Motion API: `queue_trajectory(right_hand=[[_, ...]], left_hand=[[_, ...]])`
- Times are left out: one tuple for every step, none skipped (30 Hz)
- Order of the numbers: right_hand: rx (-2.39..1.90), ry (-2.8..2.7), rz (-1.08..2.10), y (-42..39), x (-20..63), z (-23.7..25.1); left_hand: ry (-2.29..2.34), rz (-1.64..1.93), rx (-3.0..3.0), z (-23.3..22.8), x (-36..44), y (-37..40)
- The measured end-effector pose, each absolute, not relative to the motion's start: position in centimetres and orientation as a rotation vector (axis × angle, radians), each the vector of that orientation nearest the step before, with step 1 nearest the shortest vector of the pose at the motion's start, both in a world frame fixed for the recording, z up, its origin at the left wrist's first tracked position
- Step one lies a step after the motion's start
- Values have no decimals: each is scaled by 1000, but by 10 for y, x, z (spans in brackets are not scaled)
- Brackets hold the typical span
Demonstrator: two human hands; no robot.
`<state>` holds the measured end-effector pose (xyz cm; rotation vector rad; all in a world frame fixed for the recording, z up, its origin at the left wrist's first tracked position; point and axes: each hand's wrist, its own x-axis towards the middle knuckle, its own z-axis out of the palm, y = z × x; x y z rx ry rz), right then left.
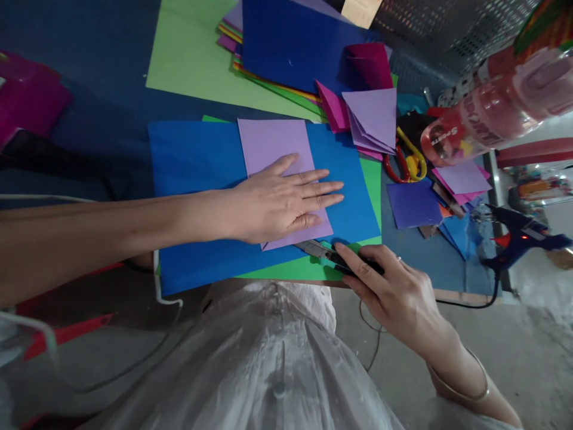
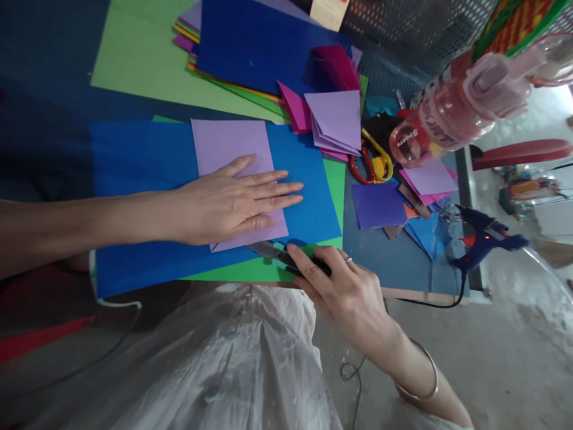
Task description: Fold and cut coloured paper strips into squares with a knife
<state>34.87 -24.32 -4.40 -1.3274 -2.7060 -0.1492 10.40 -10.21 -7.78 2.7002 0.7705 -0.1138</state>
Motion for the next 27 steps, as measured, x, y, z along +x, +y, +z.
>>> queue_trajectory(right_hand=[[-1323, -2704, -148, -243, 348, -44], [-1320, -2707, -146, -243, 348, -44], [-1318, -2712, -148, -243, 348, -44], [-1315, -2717, -148, -243, 348, -43], [-1312, -2723, -146, -243, 348, -43], [-1310, -2727, -144, -243, 347, -43], [-1308, -2728, -141, -243, 347, -43], [-1306, -2726, -138, -242, 347, -43], [-1305, -2723, -136, -242, 346, -43], [-1305, -2720, -132, -242, 346, -44], [-1308, -2718, -125, -242, 346, -44], [-1312, -2718, -114, -242, 346, -44], [-1313, -2720, -100, -243, 347, -45], [-1314, -2721, -86, -243, 347, -45], [-1316, -2722, -72, -243, 347, -45], [-1317, -2721, -62, -244, 347, -46], [-1317, -2718, -58, -244, 347, -46], [-1317, -2713, -60, -244, 346, -47], [-1314, -2711, -64, -244, 345, -47], [-1310, -2711, -71, -243, 344, -47], [-1304, -2711, -81, -243, 343, -47], [-1299, -2713, -90, -243, 343, -47], [-1296, -2717, -96, -243, 342, -46], [-1294, -2719, -100, -243, 341, -46], [-1293, -2720, -100, -243, 341, -45], [-1293, -2721, -102, -243, 341, -45], [-1292, -2723, -104, -243, 340, -44]], left_hand=[[771, -104, 2695, -78, 104, -102], [769, -89, 2686, -78, 104, -102], [766, -71, 2675, -79, 103, -102], [762, -52, 2664, -79, 103, -102], [755, -34, 2655, -80, 102, -102], [750, -15, 2648, -81, 102, -102], [744, 2, 2644, -82, 101, -102], [741, 18, 2640, -82, 101, -102], [741, 28, 2638, -82, 101, -102], [743, 29, 2637, -82, 101, -102], [747, 20, 2638, -82, 102, -102], [751, 5, 2638, -81, 102, -102], [754, -12, 2636, -80, 103, -102], [758, -22, 2631, -79, 103, -102], [762, -22, 2623, -78, 104, -102], [765, -11, 2614, -78, 104, -102], [765, 6, 2607, -77, 104, -102], [763, 21, 2605, -78, 103, -103], [759, 31, 2607, -78, 103, -103], [756, 37, 2612, -78, 103, -103], [752, 34, 2620, -79, 103, -103], [753, 26, 2628, -79, 102, -103], [757, 12, 2636, -79, 102, -103], [761, -5, 2645, -79, 102, -103], [763, -24, 2655, -78, 103, -103], [765, -44, 2664, -78, 103, -103], [766, -62, 2673, -77, 103, -103]])
